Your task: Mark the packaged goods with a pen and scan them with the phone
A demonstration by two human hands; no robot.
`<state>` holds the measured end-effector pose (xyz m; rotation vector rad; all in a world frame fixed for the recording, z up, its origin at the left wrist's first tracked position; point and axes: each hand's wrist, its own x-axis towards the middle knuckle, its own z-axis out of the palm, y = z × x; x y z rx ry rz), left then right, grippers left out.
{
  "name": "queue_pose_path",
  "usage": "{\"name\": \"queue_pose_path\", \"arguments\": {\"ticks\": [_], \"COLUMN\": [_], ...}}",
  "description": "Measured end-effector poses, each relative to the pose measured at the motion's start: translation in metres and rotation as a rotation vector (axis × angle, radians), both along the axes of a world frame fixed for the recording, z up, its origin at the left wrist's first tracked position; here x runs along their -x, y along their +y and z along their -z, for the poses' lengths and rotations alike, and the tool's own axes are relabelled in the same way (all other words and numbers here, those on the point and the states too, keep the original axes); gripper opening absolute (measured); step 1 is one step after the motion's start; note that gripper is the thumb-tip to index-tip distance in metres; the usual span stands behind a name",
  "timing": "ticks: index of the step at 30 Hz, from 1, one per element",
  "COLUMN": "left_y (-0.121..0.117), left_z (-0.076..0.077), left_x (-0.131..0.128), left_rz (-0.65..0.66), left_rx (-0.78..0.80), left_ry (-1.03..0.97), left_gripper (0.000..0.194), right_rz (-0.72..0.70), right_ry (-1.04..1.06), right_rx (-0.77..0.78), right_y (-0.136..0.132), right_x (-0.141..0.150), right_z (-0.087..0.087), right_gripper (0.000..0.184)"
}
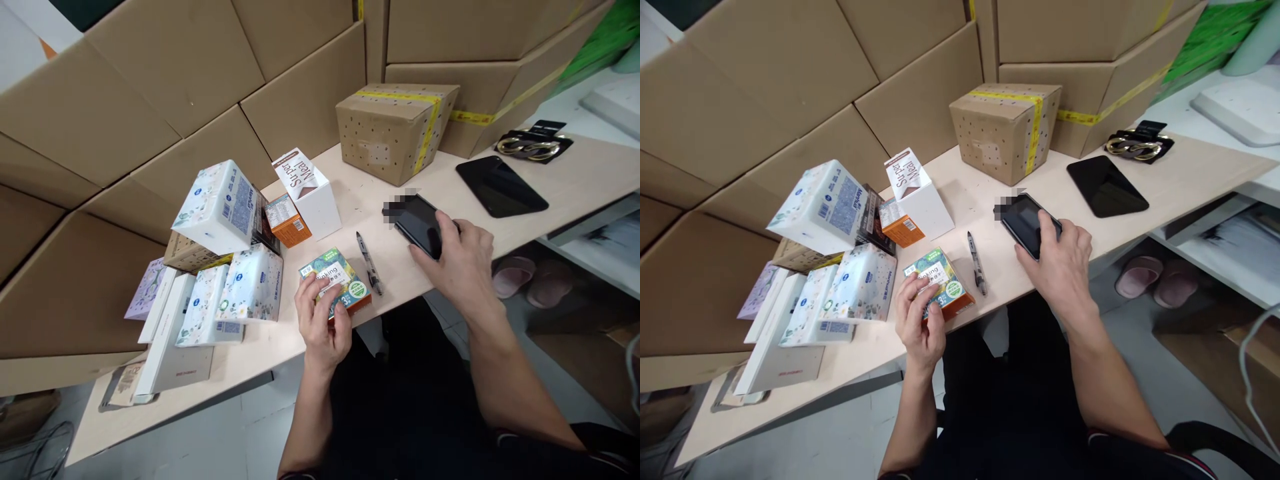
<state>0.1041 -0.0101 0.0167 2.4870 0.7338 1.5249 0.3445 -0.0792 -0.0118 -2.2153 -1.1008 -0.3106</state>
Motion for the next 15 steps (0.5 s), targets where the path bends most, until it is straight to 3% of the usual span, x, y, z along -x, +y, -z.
{"name": "queue_pose_path", "arguments": {"ticks": [3,8,11,15], "left_y": [0.000,-0.001,-0.001,-0.001], "left_z": [0.000,0.001,0.002,0.003], "left_x": [0.000,0.001,0.001,0.000], "left_rz": [-0.003,-0.015,0.004,0.014], "left_rx": [0.000,0.000,0.007,0.031], "left_ry": [0.002,0.017,-0.009,-0.046], "left_gripper": [0.024,0.025,0.027,0.033], "right_rz": [-0.091,-0.328,-0.441,-0.426], "right_ry": [0.050,0.062,0.053,0.023], "right_rx": [-0.125,-0.337,-0.369,-0.357], "right_y": [-0.010,-0.021,-0.017,-0.009], "right_x": [0.014,0.066,0.093,0.105], "right_z": [-0.006,-0.031,-0.040,-0.041], "right_gripper": [0.068,0.072,0.076,0.075]}}
